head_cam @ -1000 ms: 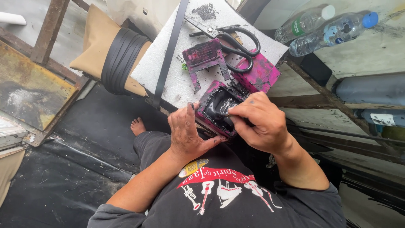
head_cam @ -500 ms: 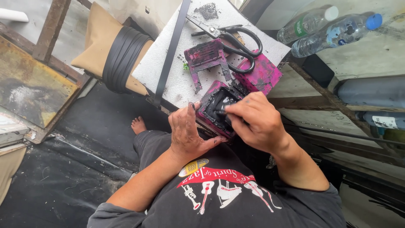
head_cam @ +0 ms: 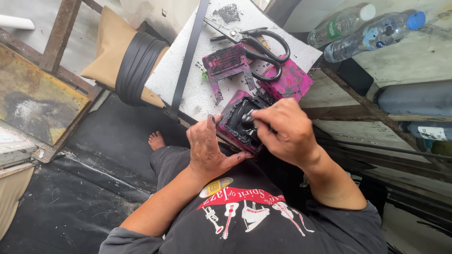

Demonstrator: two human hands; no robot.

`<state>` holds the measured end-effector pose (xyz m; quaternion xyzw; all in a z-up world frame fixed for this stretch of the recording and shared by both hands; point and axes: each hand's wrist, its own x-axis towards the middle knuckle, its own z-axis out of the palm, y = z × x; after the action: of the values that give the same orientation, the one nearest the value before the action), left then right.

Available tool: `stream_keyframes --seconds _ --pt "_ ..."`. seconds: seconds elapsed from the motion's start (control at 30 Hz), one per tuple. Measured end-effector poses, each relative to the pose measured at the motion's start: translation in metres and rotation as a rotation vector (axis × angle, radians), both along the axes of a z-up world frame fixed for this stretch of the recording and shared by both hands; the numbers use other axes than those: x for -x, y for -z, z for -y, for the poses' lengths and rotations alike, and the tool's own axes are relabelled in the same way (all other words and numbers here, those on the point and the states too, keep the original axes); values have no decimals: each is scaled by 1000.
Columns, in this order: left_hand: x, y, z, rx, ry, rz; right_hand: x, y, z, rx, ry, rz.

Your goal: The person pours a dark liquid from a plastic bottle into a small container, then uses a water bottle to add water and stirs the mixture with a small stick. The person repeatedly adds water and stirs to blend the contents.

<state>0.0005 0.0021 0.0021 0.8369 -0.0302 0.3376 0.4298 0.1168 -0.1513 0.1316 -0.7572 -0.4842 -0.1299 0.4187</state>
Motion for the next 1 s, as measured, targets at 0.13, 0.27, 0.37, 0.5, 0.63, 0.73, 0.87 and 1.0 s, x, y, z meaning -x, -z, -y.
stream_keyframes --seconds 0.13,0.27,0.37,0.5,0.63,0.73,0.87,1.0 --pt "0 0 0 0 -1 0 5 -10 1 -7 27 46" --pt "1 1 0 -9 3 4 4 10 -8 -5 3 45" --pt "0 0 1 -3 -3 8 2 -1 -3 -28 29 79" --pt "0 2 0 -8 -1 9 5 5 -12 -8 28 87" --pt "0 -1 0 8 14 -4 -8 0 7 -27 77 86" --pt "1 -1 -1 -4 15 -6 -4 10 1 23 82 135" --pt "1 2 0 -10 0 -11 2 4 3 -10 46 -28" --pt "1 0 -1 -6 20 -20 0 4 3 -5 65 44"
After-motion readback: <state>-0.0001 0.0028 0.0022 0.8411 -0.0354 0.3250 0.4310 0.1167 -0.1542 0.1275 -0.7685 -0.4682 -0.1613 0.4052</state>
